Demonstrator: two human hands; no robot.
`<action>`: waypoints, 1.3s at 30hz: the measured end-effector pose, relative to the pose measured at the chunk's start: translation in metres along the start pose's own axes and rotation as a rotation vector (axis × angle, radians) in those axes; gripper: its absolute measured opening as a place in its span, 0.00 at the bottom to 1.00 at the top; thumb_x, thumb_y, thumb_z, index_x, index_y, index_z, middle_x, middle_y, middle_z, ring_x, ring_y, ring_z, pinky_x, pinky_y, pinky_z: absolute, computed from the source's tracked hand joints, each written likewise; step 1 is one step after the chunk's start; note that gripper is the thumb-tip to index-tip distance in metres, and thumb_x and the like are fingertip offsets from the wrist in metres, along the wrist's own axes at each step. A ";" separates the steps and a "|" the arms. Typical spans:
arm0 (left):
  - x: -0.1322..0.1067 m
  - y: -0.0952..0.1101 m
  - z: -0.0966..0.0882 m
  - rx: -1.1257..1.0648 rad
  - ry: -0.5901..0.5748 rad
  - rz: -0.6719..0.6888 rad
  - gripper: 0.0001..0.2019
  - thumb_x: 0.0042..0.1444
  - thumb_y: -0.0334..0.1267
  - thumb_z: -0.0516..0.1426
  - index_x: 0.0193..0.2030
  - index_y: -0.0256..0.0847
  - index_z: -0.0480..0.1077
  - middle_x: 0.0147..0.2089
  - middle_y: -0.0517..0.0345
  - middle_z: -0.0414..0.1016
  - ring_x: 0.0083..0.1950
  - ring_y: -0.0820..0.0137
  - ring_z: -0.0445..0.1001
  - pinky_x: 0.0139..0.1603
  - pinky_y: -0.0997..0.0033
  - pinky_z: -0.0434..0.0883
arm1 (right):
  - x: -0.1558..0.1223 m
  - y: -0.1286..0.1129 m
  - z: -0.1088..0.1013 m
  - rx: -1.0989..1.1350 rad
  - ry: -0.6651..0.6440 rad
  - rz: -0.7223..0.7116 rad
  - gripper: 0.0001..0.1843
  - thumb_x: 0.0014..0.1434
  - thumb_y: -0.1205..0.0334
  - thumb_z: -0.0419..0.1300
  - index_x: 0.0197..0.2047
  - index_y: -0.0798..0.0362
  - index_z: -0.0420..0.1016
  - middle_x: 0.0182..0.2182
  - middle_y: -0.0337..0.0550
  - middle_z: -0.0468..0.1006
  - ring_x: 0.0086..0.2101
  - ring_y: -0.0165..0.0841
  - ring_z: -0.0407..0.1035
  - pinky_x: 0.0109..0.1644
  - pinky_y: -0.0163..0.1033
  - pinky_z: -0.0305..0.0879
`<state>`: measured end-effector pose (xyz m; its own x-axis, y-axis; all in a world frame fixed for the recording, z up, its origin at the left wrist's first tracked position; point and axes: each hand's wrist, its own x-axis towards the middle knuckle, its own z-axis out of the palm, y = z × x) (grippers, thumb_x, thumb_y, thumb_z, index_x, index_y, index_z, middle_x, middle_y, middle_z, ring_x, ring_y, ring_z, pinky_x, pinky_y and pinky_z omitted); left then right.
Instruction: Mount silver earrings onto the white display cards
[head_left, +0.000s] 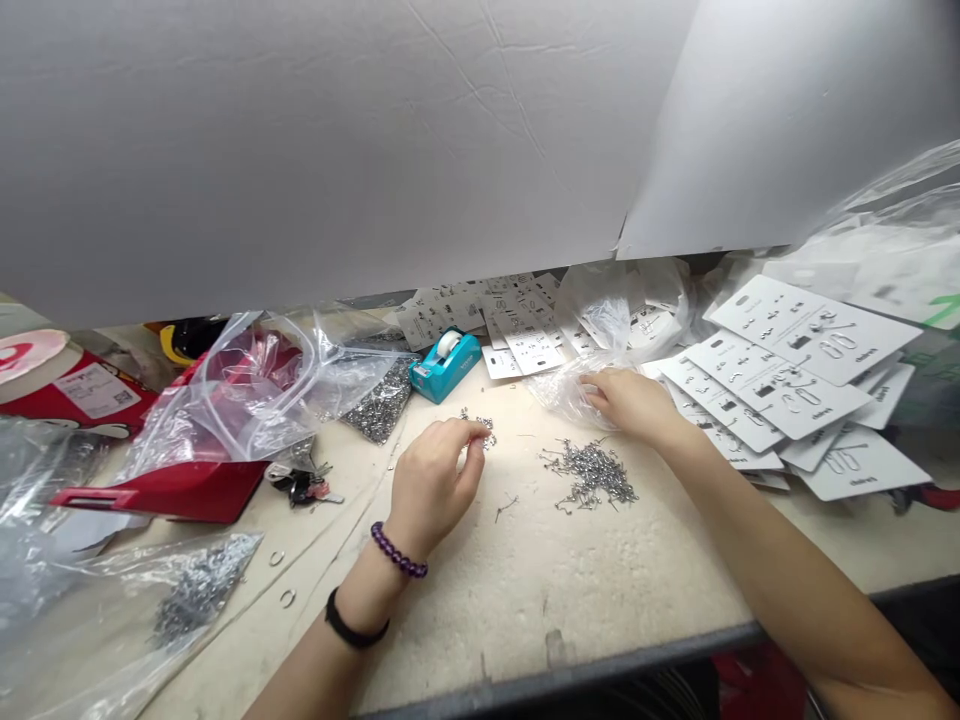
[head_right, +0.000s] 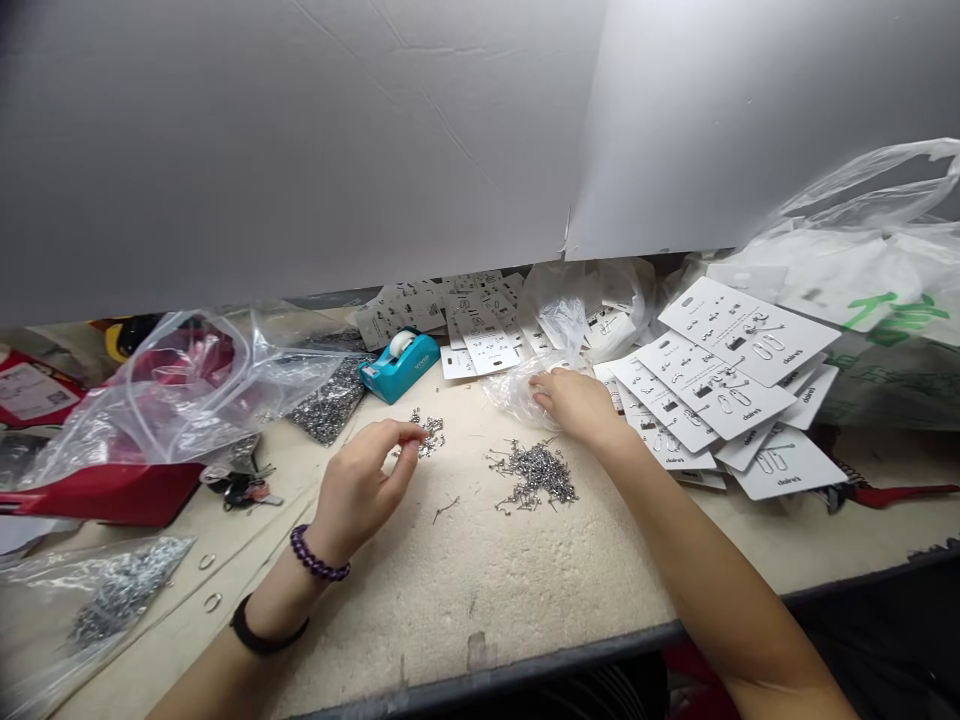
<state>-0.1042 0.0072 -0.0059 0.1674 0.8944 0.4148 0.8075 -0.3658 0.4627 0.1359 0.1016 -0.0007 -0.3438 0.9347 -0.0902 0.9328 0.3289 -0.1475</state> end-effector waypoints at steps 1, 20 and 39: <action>0.000 -0.001 0.001 -0.001 -0.005 -0.003 0.07 0.55 0.33 0.49 0.36 0.40 0.67 0.35 0.55 0.73 0.38 0.67 0.70 0.38 0.67 0.66 | 0.000 0.000 -0.001 -0.002 -0.002 -0.003 0.17 0.59 0.60 0.47 0.47 0.50 0.72 0.38 0.46 0.76 0.36 0.38 0.69 0.27 0.35 0.57; 0.105 -0.019 0.030 0.306 -0.282 0.037 0.12 0.53 0.36 0.49 0.43 0.37 0.66 0.43 0.48 0.70 0.44 0.60 0.67 0.34 0.67 0.65 | -0.012 -0.001 -0.018 -0.019 -0.106 0.001 0.15 0.60 0.63 0.42 0.32 0.53 0.69 0.31 0.44 0.74 0.28 0.33 0.66 0.22 0.33 0.49; 0.134 -0.019 0.056 -0.106 0.032 0.124 0.13 0.59 0.43 0.46 0.41 0.42 0.70 0.44 0.52 0.71 0.47 0.65 0.65 0.47 0.62 0.61 | -0.014 0.000 -0.016 -0.033 -0.099 -0.033 0.14 0.59 0.63 0.44 0.38 0.55 0.70 0.35 0.48 0.73 0.32 0.35 0.68 0.25 0.34 0.52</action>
<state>-0.0654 0.1480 -0.0031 0.2424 0.8327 0.4979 0.7173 -0.4993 0.4860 0.1427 0.0909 0.0163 -0.3823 0.9058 -0.1828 0.9231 0.3654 -0.1200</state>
